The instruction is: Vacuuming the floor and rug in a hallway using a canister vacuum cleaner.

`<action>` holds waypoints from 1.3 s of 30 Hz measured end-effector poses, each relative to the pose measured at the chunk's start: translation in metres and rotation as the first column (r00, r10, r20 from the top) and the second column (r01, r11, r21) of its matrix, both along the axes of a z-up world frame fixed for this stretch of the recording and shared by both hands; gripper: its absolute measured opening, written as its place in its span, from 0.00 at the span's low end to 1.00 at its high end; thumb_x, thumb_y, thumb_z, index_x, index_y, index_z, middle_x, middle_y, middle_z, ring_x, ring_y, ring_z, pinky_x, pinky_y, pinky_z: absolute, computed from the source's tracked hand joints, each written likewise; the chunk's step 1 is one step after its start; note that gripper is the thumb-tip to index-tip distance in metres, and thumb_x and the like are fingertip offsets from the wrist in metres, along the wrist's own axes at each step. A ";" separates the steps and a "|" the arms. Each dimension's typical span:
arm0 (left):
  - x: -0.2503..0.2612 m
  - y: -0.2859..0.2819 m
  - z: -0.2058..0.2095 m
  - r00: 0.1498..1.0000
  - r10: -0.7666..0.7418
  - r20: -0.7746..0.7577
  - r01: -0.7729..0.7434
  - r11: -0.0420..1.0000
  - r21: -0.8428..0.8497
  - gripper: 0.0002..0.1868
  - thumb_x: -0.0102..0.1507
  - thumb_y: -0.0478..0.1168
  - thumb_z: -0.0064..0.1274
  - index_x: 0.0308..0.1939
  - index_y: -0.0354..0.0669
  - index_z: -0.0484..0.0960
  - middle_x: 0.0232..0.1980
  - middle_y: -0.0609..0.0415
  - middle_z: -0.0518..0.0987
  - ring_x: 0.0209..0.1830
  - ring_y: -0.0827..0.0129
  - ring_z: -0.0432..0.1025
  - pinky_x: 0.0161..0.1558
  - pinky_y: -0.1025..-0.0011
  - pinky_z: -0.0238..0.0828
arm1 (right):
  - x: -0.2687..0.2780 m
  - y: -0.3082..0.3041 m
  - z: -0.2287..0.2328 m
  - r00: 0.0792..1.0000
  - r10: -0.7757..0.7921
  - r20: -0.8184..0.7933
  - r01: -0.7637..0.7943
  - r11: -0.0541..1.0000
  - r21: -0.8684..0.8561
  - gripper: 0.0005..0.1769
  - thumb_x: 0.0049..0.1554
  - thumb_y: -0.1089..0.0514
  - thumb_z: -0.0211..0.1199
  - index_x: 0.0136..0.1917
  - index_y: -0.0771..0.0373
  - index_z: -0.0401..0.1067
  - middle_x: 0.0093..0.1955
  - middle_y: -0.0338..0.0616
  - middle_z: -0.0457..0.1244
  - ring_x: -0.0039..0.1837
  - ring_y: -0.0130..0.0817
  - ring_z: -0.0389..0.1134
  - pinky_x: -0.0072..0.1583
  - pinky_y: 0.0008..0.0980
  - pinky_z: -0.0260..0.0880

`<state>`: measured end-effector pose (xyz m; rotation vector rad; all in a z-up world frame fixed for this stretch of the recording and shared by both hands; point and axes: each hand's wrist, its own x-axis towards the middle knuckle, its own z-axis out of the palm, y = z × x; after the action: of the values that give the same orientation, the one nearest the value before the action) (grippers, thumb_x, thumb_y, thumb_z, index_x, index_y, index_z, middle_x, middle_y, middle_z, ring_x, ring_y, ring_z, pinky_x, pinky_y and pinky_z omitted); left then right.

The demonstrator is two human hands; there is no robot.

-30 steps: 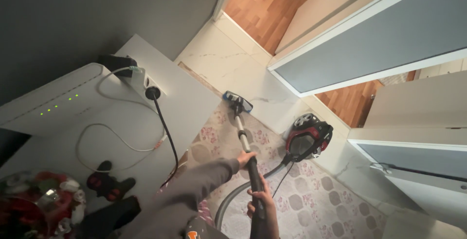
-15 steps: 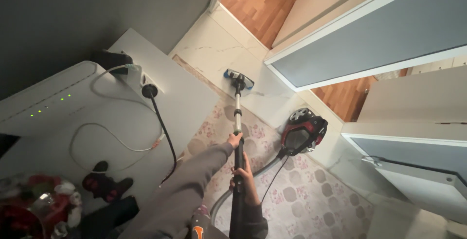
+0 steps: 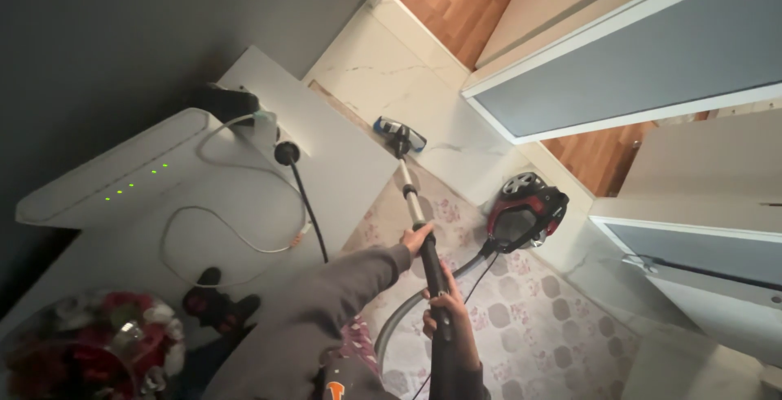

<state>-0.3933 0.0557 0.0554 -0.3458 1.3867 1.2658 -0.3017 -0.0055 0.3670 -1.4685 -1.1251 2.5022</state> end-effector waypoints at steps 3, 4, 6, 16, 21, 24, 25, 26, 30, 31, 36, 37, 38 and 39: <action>-0.021 0.009 -0.027 0.999 0.035 -0.004 -0.035 0.999 0.026 0.43 0.49 0.66 0.65 0.49 0.27 0.80 0.45 0.40 0.84 0.40 0.59 0.82 0.41 0.64 0.81 | -0.031 -0.005 -0.006 1.000 -0.007 0.010 0.007 1.000 0.017 0.52 0.48 0.65 0.51 0.83 0.39 0.44 0.47 0.49 0.59 0.24 0.31 0.59 0.25 0.32 0.61; -0.028 0.010 -0.031 0.999 0.037 0.004 -0.037 0.999 0.025 0.43 0.49 0.66 0.65 0.49 0.27 0.80 0.45 0.40 0.84 0.40 0.59 0.82 0.41 0.64 0.81 | -0.038 -0.005 -0.014 1.000 -0.006 0.018 0.005 1.000 0.016 0.52 0.48 0.65 0.51 0.83 0.39 0.44 0.47 0.49 0.59 0.24 0.31 0.59 0.25 0.32 0.61; -0.044 0.014 -0.040 0.999 0.025 -0.036 -0.024 0.999 0.049 0.43 0.48 0.67 0.62 0.47 0.26 0.85 0.45 0.38 0.86 0.42 0.58 0.82 0.45 0.66 0.79 | -0.054 -0.004 -0.032 1.000 -0.003 0.012 0.003 0.999 0.042 0.53 0.48 0.66 0.51 0.83 0.39 0.44 0.48 0.50 0.59 0.24 0.32 0.59 0.25 0.32 0.59; -0.076 0.054 -0.050 1.000 0.015 -0.026 -0.018 0.995 -0.101 0.54 0.48 0.69 0.63 0.63 0.26 0.71 0.63 0.30 0.76 0.62 0.48 0.74 0.63 0.63 0.70 | -0.100 0.012 -0.032 1.000 -0.024 0.013 0.023 0.997 0.070 0.52 0.50 0.66 0.51 0.83 0.41 0.42 0.50 0.51 0.59 0.24 0.31 0.58 0.26 0.30 0.59; -0.064 0.040 -0.015 0.998 0.052 0.029 -0.047 0.989 -0.141 0.55 0.48 0.64 0.65 0.67 0.28 0.64 0.65 0.28 0.71 0.63 0.45 0.72 0.66 0.61 0.68 | -0.089 0.002 -0.007 0.999 -0.044 0.017 0.044 0.999 0.023 0.52 0.50 0.66 0.51 0.84 0.41 0.43 0.53 0.50 0.58 0.26 0.29 0.58 0.26 0.29 0.59; -0.050 0.020 0.000 0.992 0.123 0.040 -0.116 0.982 -0.147 0.53 0.48 0.62 0.65 0.64 0.25 0.63 0.62 0.27 0.73 0.60 0.45 0.75 0.63 0.59 0.72 | -0.081 -0.005 0.007 1.000 -0.024 0.000 0.024 0.999 -0.022 0.52 0.49 0.65 0.52 0.84 0.41 0.44 0.51 0.50 0.57 0.25 0.29 0.57 0.25 0.29 0.58; -0.048 0.019 0.001 0.992 0.117 0.037 -0.110 0.983 -0.148 0.53 0.48 0.62 0.65 0.64 0.25 0.63 0.62 0.27 0.73 0.60 0.45 0.75 0.63 0.59 0.72 | -0.079 -0.004 0.007 1.000 -0.031 -0.004 0.031 0.999 -0.023 0.52 0.49 0.65 0.52 0.84 0.41 0.44 0.51 0.50 0.57 0.25 0.29 0.57 0.25 0.29 0.58; -0.046 0.017 0.001 0.988 0.152 0.029 -0.146 0.979 -0.141 0.53 0.48 0.61 0.65 0.63 0.24 0.63 0.60 0.28 0.75 0.59 0.46 0.76 0.61 0.60 0.73 | -0.076 -0.003 0.005 1.000 -0.007 0.004 0.007 1.000 -0.029 0.52 0.48 0.65 0.52 0.83 0.40 0.44 0.50 0.49 0.57 0.24 0.29 0.56 0.25 0.29 0.58; -0.047 0.020 -0.014 0.982 0.187 0.005 -0.185 0.975 -0.123 0.51 0.50 0.58 0.66 0.63 0.23 0.63 0.58 0.28 0.76 0.57 0.48 0.76 0.59 0.63 0.72 | -0.081 -0.008 0.004 1.000 0.009 0.006 -0.009 1.000 -0.021 0.52 0.48 0.65 0.51 0.83 0.40 0.44 0.50 0.51 0.57 0.24 0.29 0.56 0.24 0.29 0.58; -0.053 0.025 -0.020 0.981 0.192 0.004 -0.190 0.974 -0.120 0.51 0.50 0.58 0.66 0.63 0.23 0.63 0.58 0.28 0.76 0.57 0.48 0.76 0.59 0.63 0.72 | -0.085 -0.006 -0.001 1.000 0.015 0.005 -0.014 1.000 -0.019 0.52 0.48 0.65 0.51 0.83 0.40 0.44 0.50 0.51 0.57 0.24 0.29 0.56 0.24 0.29 0.58; -0.064 0.037 -0.042 0.965 0.262 -0.003 -0.261 0.961 0.091 0.49 0.51 0.54 0.66 0.63 0.22 0.62 0.57 0.31 0.76 0.53 0.52 0.76 0.54 0.62 0.75 | -0.084 0.009 -0.037 0.998 -0.005 -0.056 0.005 1.000 -0.008 0.51 0.50 0.65 0.51 0.83 0.41 0.42 0.53 0.53 0.58 0.26 0.31 0.58 0.27 0.31 0.61; -0.063 0.037 -0.043 0.965 0.263 -0.004 -0.261 0.961 0.093 0.49 0.51 0.54 0.66 0.63 0.22 0.62 0.57 0.31 0.76 0.53 0.52 0.76 0.54 0.62 0.75 | -0.083 0.007 -0.037 0.998 -0.005 -0.058 0.004 1.000 -0.007 0.51 0.50 0.65 0.51 0.83 0.41 0.42 0.53 0.53 0.58 0.26 0.31 0.58 0.27 0.31 0.61; -0.061 0.037 -0.043 0.960 0.279 -0.003 -0.276 0.953 0.125 0.48 0.51 0.53 0.65 0.63 0.23 0.62 0.56 0.32 0.76 0.52 0.53 0.76 0.53 0.62 0.76 | -0.081 0.004 -0.036 0.997 -0.016 -0.073 0.015 1.000 -0.011 0.51 0.51 0.65 0.51 0.84 0.42 0.42 0.54 0.53 0.57 0.26 0.31 0.58 0.27 0.30 0.61; -0.059 0.037 -0.044 0.956 0.295 -0.001 -0.291 0.944 0.157 0.47 0.51 0.52 0.64 0.63 0.23 0.62 0.55 0.33 0.76 0.51 0.54 0.76 0.52 0.61 0.76 | -0.080 0.002 -0.035 0.996 -0.027 -0.088 0.025 1.000 -0.016 0.51 0.51 0.65 0.52 0.84 0.42 0.42 0.54 0.53 0.57 0.27 0.31 0.59 0.27 0.30 0.61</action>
<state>-0.4522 0.0923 0.0117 -0.4420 1.2793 1.6178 -0.3817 -0.0037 0.3324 -1.3526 -1.0692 2.5355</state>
